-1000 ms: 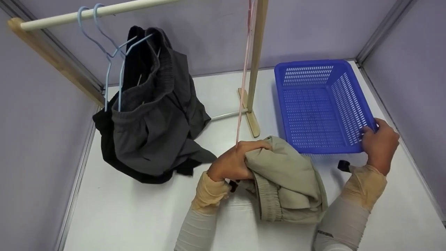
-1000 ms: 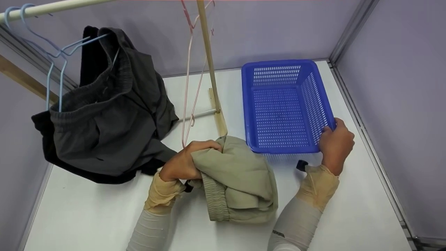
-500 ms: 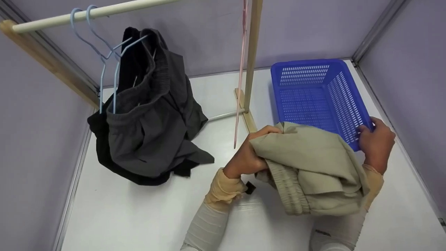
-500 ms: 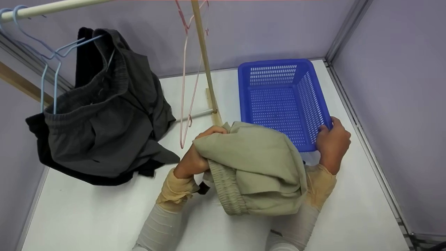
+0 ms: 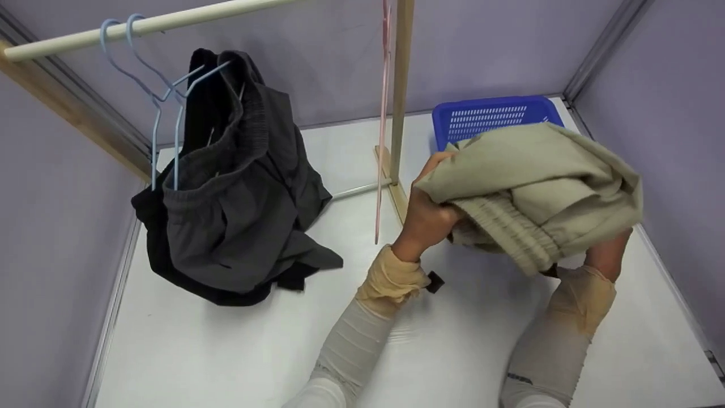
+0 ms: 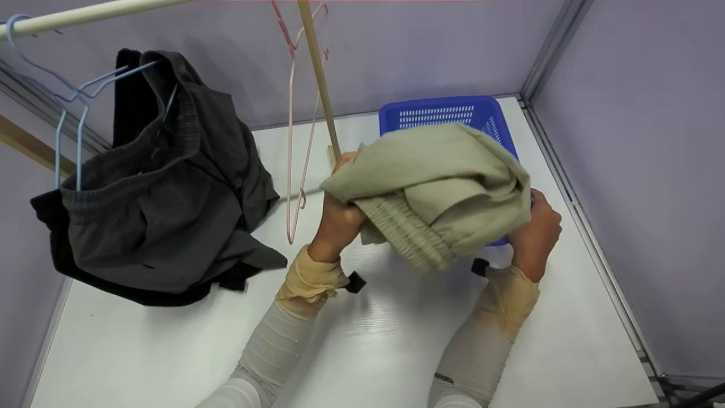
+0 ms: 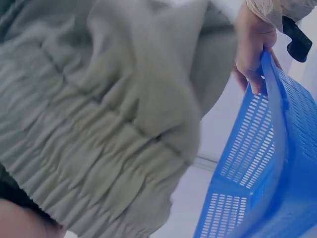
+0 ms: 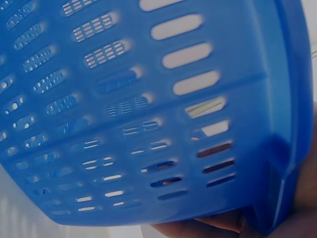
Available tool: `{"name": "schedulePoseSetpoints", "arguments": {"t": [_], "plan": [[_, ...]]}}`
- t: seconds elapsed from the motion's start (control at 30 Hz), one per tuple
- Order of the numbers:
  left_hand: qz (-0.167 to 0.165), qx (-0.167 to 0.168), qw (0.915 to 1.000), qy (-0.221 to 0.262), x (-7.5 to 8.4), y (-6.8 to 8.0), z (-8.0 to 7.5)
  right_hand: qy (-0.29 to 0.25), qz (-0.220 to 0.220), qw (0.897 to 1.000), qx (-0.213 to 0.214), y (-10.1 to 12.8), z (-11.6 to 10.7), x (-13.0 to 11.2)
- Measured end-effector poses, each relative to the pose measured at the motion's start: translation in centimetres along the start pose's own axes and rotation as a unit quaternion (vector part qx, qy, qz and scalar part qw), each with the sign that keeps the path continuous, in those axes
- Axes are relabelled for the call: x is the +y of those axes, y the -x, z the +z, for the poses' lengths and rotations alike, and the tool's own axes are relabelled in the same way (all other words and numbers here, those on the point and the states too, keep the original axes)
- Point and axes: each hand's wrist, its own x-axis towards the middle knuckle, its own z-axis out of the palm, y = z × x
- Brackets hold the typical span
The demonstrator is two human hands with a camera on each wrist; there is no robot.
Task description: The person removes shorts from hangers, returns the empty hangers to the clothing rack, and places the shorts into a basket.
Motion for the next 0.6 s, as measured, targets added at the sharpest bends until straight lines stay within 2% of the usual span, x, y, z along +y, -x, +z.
{"name": "schedulePoseSetpoints", "arguments": {"t": [0.03,0.07,0.1,0.13,0.27,0.43,0.6], "plan": [[0.001,0.016,0.9998,-0.008,-0.2,-0.4,0.3,0.003,-0.037,0.999,0.016,0.3,-0.2,0.1],[0.002,0.029,0.9994,-0.018,-0.5,-0.8,0.7,0.055,-0.065,0.996,-0.014,0.2,-0.5,0.2],[0.002,0.039,0.9989,-0.027,-0.8,-1.2,1.0,0.11,-0.078,0.991,-0.015,0.0,-0.5,0.1],[0.003,0.048,0.9981,-0.038,-1.2,-1.6,1.3,0.142,-0.081,0.986,-0.027,-0.2,-0.5,0.0],[0.006,0.066,0.9954,-0.069,-3.3,-3.4,2.5,0.163,-0.037,0.982,-0.084,-1.1,-0.7,-0.3],[0.0,0.085,0.9866,-0.139,-5.8,-5.6,4.2,0.16,-0.008,0.982,-0.102,-1.6,-0.9,-0.1],[-0.051,0.084,0.9698,-0.223,-7.8,-6.9,6.2,0.168,0.004,0.98,-0.106,-1.8,-1.4,0.1]]}}
